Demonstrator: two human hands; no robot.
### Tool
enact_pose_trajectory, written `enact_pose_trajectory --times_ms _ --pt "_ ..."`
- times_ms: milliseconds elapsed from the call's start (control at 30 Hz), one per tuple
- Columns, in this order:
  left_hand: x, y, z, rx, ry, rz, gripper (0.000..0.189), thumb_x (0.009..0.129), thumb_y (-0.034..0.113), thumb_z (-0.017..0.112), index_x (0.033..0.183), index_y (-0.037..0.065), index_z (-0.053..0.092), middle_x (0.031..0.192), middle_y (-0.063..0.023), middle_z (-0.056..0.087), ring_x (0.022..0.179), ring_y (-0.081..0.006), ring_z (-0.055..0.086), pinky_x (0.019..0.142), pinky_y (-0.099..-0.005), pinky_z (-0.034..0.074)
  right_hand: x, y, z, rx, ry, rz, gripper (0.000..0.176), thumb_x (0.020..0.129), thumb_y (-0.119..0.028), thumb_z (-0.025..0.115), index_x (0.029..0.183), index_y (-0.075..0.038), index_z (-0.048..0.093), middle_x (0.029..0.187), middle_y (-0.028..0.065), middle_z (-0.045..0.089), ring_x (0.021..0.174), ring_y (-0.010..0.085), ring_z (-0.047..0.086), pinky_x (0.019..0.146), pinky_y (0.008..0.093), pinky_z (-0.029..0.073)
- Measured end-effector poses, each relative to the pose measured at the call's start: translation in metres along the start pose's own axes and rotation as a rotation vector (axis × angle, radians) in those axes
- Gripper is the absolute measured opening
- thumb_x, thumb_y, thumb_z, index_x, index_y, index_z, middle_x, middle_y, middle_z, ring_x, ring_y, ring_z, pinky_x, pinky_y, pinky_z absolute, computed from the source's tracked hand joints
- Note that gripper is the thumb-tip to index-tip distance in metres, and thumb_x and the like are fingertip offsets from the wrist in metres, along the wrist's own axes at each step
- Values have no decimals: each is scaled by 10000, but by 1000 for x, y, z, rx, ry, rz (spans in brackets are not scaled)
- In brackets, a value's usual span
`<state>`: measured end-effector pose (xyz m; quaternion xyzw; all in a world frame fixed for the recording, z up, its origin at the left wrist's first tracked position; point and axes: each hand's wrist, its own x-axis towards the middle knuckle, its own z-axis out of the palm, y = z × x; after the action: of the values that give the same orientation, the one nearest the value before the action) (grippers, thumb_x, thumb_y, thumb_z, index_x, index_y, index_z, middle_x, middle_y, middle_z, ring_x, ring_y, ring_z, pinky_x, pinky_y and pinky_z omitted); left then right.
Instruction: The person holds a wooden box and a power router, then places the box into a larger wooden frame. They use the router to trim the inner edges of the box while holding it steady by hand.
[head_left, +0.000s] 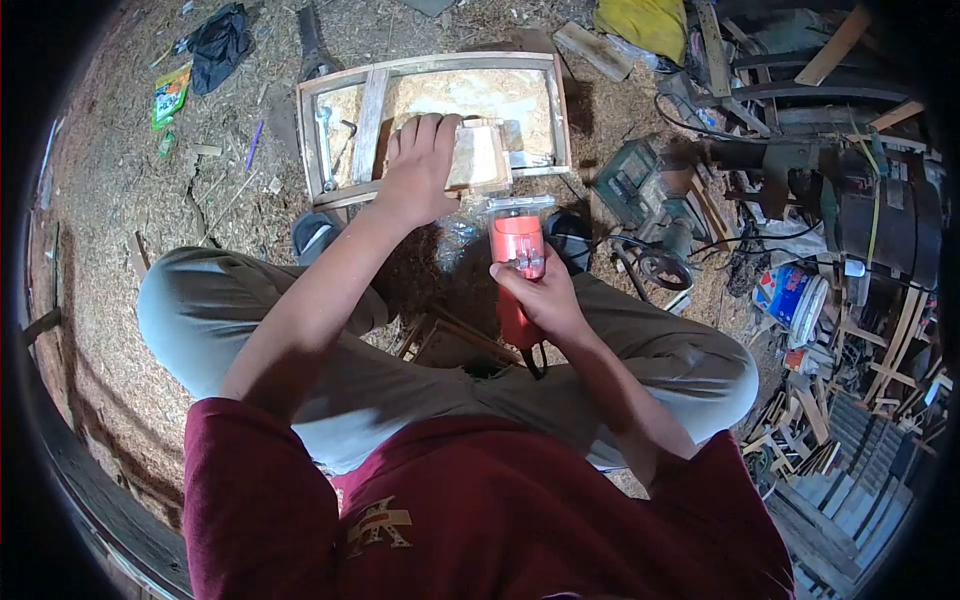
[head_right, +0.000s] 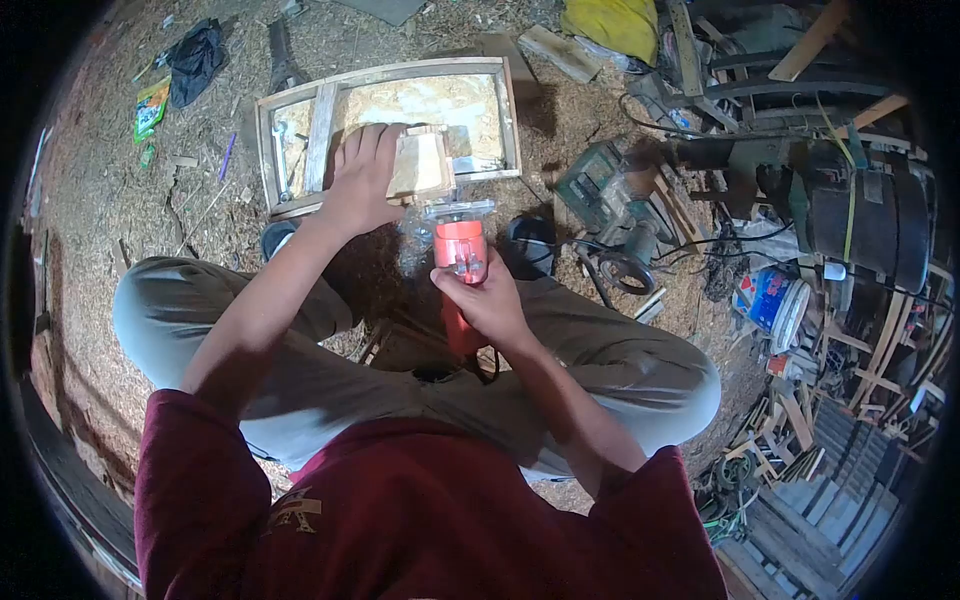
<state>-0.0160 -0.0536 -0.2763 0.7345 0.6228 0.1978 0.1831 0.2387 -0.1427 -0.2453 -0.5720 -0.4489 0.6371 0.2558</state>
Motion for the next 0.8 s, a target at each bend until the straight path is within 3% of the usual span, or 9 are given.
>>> enact_pose_trajectory --times_ms 367,800 --pt "2 1 -3 -5 7 13 1232 590 171 1008 1622 21 352 1681 -233 325 1640 -475 228 1365 -637 185 -1 -2 1 -3 11 23 394 986 -159 863 1296 -75 634 1075 -16 705 947 73 660 856 297 555" --pt "2 -2 2 -23 11 33 1226 607 145 996 1629 9 333 1686 -253 303 1638 -522 201 1361 -662 185 0 6 -2 -26 3 25 463 959 -224 897 1294 -48 630 1097 -1 699 967 80 648 883 301 551"
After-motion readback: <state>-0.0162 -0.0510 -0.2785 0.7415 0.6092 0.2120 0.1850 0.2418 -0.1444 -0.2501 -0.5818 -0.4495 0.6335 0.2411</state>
